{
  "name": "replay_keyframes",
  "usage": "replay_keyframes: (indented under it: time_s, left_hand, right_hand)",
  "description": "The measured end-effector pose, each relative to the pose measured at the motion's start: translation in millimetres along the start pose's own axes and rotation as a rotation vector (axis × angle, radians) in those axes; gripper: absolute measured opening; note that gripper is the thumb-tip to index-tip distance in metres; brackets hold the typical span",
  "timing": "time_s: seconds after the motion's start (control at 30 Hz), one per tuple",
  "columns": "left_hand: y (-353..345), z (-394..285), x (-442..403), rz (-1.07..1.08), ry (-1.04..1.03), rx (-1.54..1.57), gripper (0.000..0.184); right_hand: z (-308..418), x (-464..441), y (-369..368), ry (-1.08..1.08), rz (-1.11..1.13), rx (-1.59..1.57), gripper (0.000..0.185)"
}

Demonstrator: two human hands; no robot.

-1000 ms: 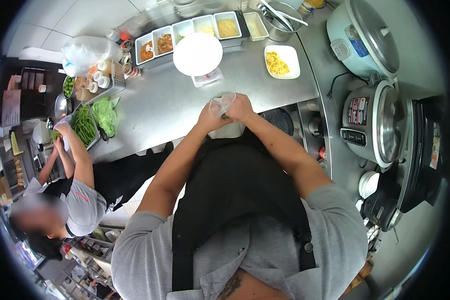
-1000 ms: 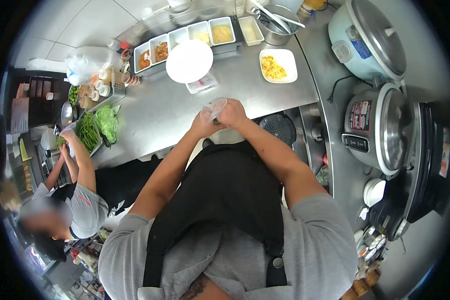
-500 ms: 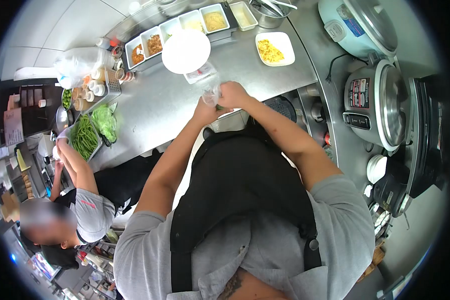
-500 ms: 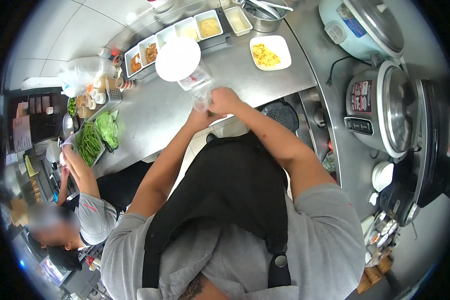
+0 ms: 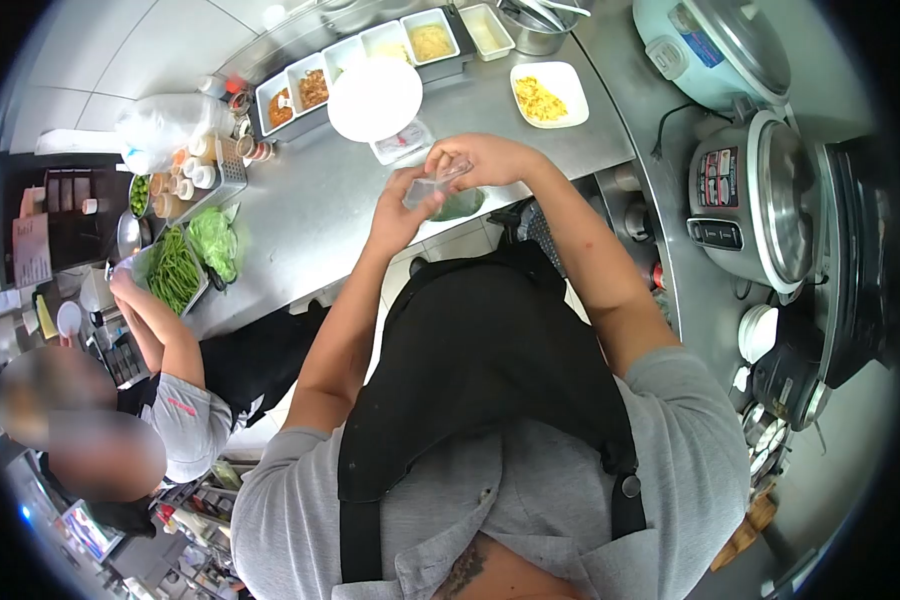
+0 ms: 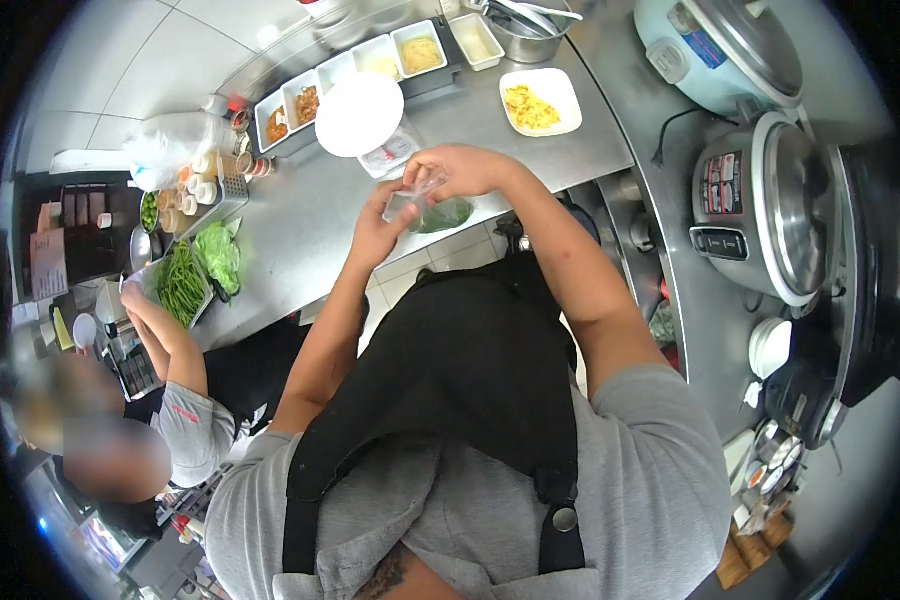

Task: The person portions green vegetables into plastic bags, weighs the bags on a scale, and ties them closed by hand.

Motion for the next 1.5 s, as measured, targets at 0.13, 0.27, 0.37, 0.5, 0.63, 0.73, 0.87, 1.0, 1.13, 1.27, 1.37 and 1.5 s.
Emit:
replay_keyframes:
  time_s: [0.13,0.27,0.37,0.5,0.63,0.73,0.87,1.0,1.13,1.27,1.37,1.5]
  left_hand:
    - [25,-28,-1,0.242,0.413,-0.222,0.024]
    - [21,-15,8,0.089,0.534,0.054,0.021]
    - [25,-13,10,0.0,0.495,0.106,0.021]
    - [29,-24,10,-0.003,0.506,0.11,0.022]
    - [29,-27,9,-0.033,0.466,0.067,0.022]
    - [22,-27,11,-0.031,0.447,0.124,0.022]
    - [16,-27,9,-0.073,0.408,0.132,0.022]
    - [23,-29,9,-0.033,0.413,0.14,0.021]
    - [16,-27,12,-0.035,0.38,0.141,0.02]
    - [16,-26,13,-0.056,0.391,0.138,0.02]
    - [14,-8,15,-0.064,0.379,0.137,0.019]
    - [10,1,17,-0.068,0.393,0.18,0.017]
  right_hand:
    - [26,6,-10,0.052,-0.066,0.122,0.045]
    - [40,17,-26,0.211,-0.196,0.417,0.034]
    - [64,18,-45,0.284,-0.311,0.445,0.025]
    - [45,6,-78,0.042,-0.251,0.602,0.015]
    - [15,0,-86,-0.213,-0.27,0.884,0.017]
    - [16,-8,-91,-0.402,-0.261,0.834,0.018]
    - [15,-14,-90,-0.437,-0.276,0.859,0.019]
    - [22,-8,-86,-0.368,-0.223,0.965,0.022]
    - [5,-19,-89,-0.39,-0.137,0.986,0.026]
    - [0,-25,-87,-0.424,-0.105,0.941,0.027]
    - [-1,-27,-87,-0.364,-0.143,0.915,0.029]
    - [-12,-36,-93,-0.313,-0.15,1.032,0.029]
Point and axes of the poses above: each hand's wrist, its own x-axis away from the middle knuckle, its own y-axis out of the back of the hand, z = x × y, the point moved 1 cm from there along -x, towards the middle knuckle, and after that the axes turned 9 degrees about -x, right-handed, at the moved point
